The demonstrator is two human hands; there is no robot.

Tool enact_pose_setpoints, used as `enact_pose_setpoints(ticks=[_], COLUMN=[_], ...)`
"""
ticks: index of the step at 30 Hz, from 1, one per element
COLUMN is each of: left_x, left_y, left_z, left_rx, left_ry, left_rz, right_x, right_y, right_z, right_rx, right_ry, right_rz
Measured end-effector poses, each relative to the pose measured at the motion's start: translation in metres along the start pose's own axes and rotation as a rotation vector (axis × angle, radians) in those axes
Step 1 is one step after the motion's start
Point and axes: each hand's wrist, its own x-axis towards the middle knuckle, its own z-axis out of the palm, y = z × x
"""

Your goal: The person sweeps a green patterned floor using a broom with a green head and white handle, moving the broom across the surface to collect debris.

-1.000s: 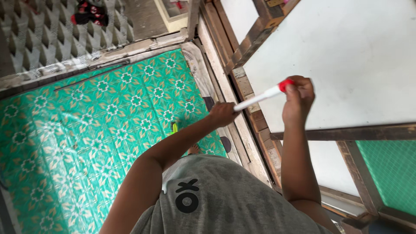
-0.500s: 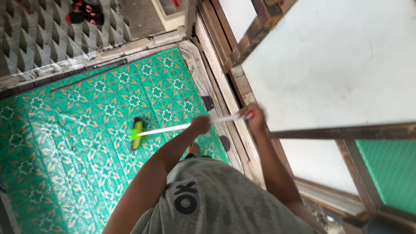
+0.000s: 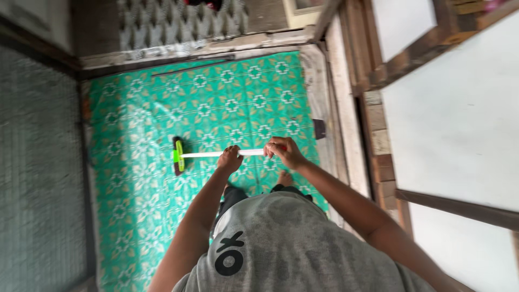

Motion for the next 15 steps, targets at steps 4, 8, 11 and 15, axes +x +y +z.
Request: enact_pose_setpoints(ticks=[4, 8, 11, 15], left_x=[-0.014, -0.030, -0.043, -0.055], left_y=[-0.050, -0.099, -0.139, -0.188], left_z=[-0.029, -0.060, -0.083, -0.101], left_rx=[-0.053, -0.059, -0.047, -0.036], left_ry=[0.101, 0.102, 0.114, 0.209], left_rz=[-0.043, -0.090, -0.179, -0.222], right_x=[0.037, 0.069, 0.098, 0.134], right_y=[0.003, 0.000, -0.001, 0.015], right_z=[0.053, 0.103, 0.142, 0.188], right_rx=[-0.016, -0.027, -0.056, -0.100], right_ry=[-0.114, -0.205, -0.298, -0.369], right_rz=[-0.078, -0.068, -0.122, -0.090])
